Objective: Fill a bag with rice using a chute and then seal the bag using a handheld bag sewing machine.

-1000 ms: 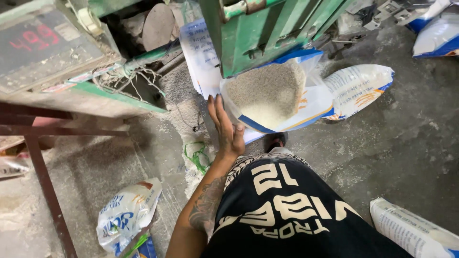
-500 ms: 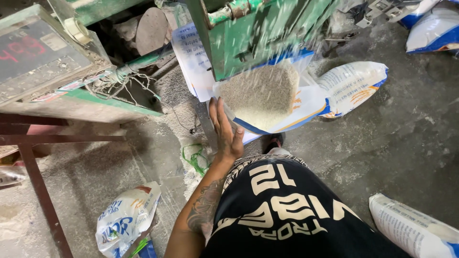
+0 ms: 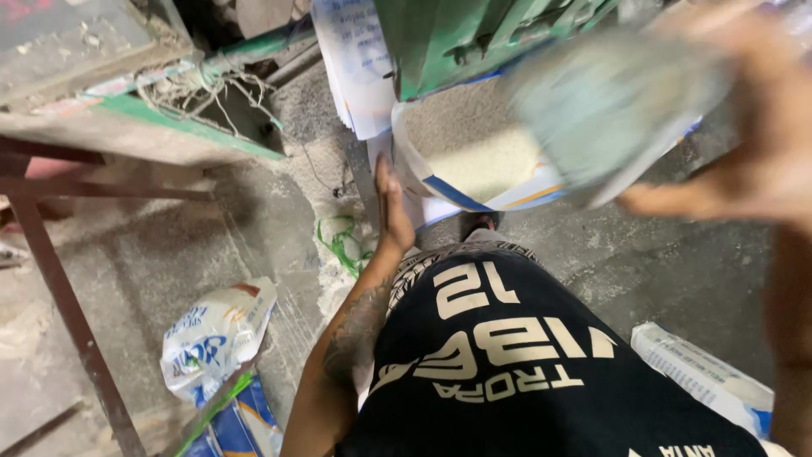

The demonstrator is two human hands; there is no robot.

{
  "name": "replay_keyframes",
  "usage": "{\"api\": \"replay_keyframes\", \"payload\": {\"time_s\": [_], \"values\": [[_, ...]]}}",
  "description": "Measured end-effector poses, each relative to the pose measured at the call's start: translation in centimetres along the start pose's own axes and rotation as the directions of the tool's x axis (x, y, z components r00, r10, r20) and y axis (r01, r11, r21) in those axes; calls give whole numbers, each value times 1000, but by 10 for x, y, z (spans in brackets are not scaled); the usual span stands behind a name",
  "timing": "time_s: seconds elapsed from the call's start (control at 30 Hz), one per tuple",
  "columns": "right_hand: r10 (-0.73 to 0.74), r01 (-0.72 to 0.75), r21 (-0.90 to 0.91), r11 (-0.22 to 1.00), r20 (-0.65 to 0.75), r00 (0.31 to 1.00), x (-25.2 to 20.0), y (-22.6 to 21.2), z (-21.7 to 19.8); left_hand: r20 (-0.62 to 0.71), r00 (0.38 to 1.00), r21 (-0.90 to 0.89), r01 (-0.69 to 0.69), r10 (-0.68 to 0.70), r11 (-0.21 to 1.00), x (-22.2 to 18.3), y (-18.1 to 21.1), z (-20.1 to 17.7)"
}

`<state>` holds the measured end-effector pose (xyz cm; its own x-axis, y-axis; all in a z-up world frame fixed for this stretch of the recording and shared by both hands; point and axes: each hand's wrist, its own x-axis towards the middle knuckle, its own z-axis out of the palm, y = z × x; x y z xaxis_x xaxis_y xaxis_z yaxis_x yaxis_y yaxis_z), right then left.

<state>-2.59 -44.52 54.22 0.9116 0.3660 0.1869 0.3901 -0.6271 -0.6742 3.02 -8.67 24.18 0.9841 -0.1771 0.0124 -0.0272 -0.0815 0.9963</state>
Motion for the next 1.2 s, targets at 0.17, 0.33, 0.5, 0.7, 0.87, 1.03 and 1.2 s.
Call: {"api": "replay_keyframes", "payload": {"time_s": [0.17, 0.33, 0.5, 0.7, 0.87, 1.03, 1.2], "values": [[309, -285, -151, 947, 175, 935, 48, 65, 136, 56, 962, -300, 271, -267, 914, 17, -54, 15], [528, -477, -316, 820, 97, 844, 100, 168, 257, 120, 985, -395, 164, -126, 904, 44, -70, 30], [552, -592, 91, 801, 269, 789, 104, 164, 265, 77, 981, -373, 195, -179, 907, 44, -100, 26], [565, -705, 618, 348, 461, 684, 77, 184, 221, 86, 976, -564, 212, -199, 798, 38, -85, 11], [572, -587, 9, 809, 214, 792, 97, 141, 235, 77, 983, -561, 181, -166, 808, 38, -90, 30], [481, -545, 237, 804, 278, 831, 78, 188, 272, 91, 979, -370, 205, -185, 906, 35, -68, 35], [476, -676, 733, 72, 570, 669, 30, 216, 203, 44, 973, -432, 223, -226, 874, 23, -95, -5]]}}
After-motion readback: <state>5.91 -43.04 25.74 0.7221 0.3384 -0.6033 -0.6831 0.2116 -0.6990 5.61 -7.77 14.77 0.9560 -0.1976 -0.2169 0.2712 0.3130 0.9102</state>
